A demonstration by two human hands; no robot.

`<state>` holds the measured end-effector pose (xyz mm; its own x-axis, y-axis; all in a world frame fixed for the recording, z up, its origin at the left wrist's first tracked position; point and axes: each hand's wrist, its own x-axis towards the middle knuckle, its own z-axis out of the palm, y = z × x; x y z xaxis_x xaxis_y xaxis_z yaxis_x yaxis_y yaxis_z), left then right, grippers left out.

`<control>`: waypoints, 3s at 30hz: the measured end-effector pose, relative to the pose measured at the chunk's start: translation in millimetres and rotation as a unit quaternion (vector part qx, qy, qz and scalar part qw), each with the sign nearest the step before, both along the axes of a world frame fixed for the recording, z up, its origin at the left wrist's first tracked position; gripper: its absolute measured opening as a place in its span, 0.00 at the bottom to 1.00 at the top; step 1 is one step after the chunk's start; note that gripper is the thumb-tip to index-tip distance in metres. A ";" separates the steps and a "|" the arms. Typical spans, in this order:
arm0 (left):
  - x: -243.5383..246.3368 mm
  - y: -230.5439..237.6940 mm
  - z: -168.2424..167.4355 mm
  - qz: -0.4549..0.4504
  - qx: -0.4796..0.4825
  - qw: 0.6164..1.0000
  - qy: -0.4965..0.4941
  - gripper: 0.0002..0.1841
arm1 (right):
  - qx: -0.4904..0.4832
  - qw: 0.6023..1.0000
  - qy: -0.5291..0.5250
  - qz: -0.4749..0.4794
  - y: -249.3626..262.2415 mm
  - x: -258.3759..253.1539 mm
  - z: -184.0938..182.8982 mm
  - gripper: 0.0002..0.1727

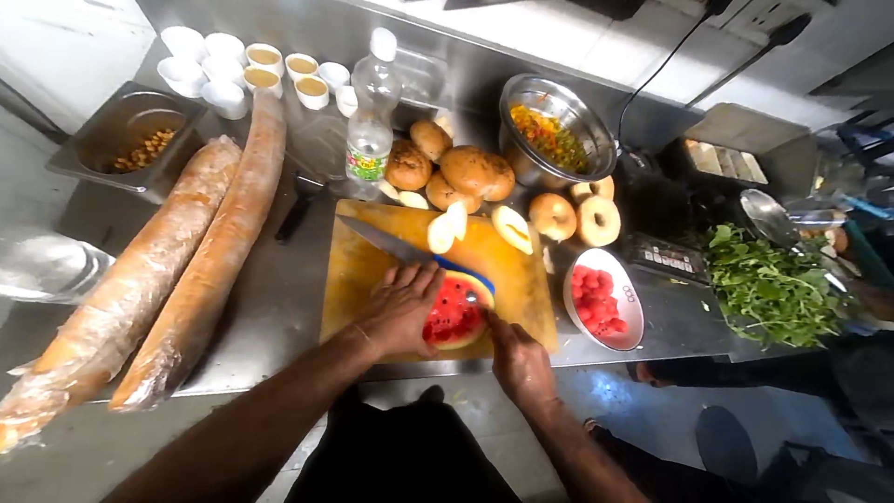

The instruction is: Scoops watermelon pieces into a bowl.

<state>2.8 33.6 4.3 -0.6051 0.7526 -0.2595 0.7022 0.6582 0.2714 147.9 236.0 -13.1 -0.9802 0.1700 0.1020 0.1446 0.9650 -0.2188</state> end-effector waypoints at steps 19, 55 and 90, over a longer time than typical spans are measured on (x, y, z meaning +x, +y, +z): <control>28.7 0.2 -7.0 0.012 -0.008 0.997 0.074 0.70 | -0.961 0.245 -0.103 -0.072 -6.9 20.5 -30.4 0.15; 17.9 -26.9 -9.2 0.127 0.021 0.991 -0.036 0.71 | -0.114 0.989 0.093 0.017 -12.3 -11.9 -5.4 0.19; 55.7 -20.4 -38.3 0.118 0.148 0.968 0.167 0.65 | -0.963 0.259 -0.075 -0.002 -15.6 14.0 -26.9 0.17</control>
